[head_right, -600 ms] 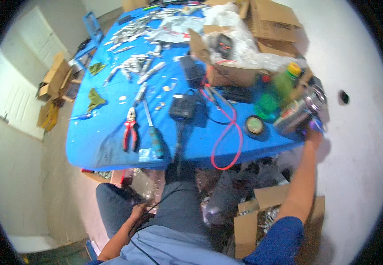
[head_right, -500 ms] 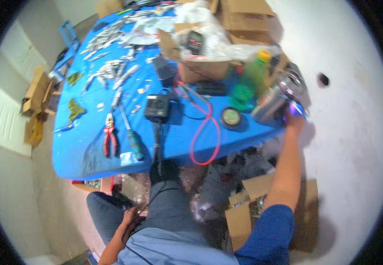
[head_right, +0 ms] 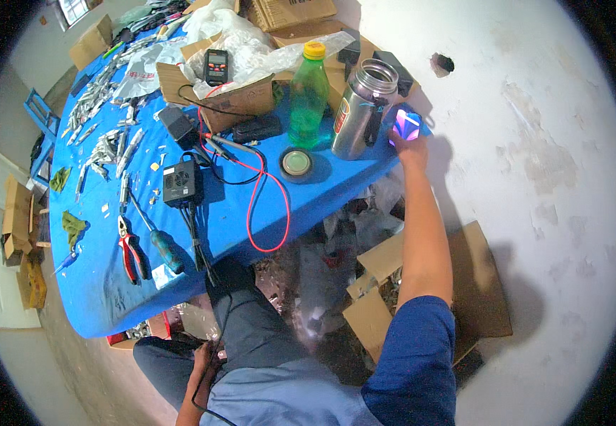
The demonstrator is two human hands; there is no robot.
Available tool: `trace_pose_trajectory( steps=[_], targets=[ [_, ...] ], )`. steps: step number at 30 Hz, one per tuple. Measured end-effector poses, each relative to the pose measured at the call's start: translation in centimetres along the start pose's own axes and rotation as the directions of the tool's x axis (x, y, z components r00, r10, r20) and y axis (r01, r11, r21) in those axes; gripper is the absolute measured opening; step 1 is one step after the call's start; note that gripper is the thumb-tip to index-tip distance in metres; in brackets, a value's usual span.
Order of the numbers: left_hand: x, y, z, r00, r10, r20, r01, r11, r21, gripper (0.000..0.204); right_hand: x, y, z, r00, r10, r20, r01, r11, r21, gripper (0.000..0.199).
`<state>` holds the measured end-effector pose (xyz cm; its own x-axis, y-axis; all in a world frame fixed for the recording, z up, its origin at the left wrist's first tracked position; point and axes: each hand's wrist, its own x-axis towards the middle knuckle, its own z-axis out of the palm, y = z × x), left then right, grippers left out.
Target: The person holds a metal component and uses a screwdriver to unscrew it, then pulls small internal parts out by hand.
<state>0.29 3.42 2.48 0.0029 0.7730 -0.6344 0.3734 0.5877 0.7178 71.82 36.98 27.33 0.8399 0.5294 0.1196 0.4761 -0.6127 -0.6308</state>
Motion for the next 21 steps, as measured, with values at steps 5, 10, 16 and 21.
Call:
trace_pose_trajectory(
  steps=[5, 10, 16, 21],
  targets=[
    [1.1, -2.3, -0.1, 0.966, -0.256, 0.035, 0.252, 0.901, -0.353, 0.028, -3.9, -1.2, -1.5, 0.988, -0.012, 0.154, -0.026, 0.969, 0.246, 0.077],
    [1.0, -0.7, 0.0, 0.999, -0.041, 0.025, 0.037, 0.989, 0.141, 0.035, -0.5, 3.1, -0.2, 0.967, -0.250, 0.042, 0.248, 0.968, 0.047, 0.082],
    [2.3, -4.5, 0.8, 0.969, 0.239, -0.067, -0.238, 0.971, 0.022, 0.042, 4.2, 5.7, 2.1, 0.947, -0.317, 0.059, 0.312, 0.947, 0.081, 0.059],
    [1.0, 0.5, 1.5, 0.966, -0.224, -0.128, 0.184, 0.946, -0.266, 0.028, 1.8, 5.9, 0.8, 0.967, -0.253, -0.033, 0.253, 0.967, 0.016, 0.065]
  ],
)
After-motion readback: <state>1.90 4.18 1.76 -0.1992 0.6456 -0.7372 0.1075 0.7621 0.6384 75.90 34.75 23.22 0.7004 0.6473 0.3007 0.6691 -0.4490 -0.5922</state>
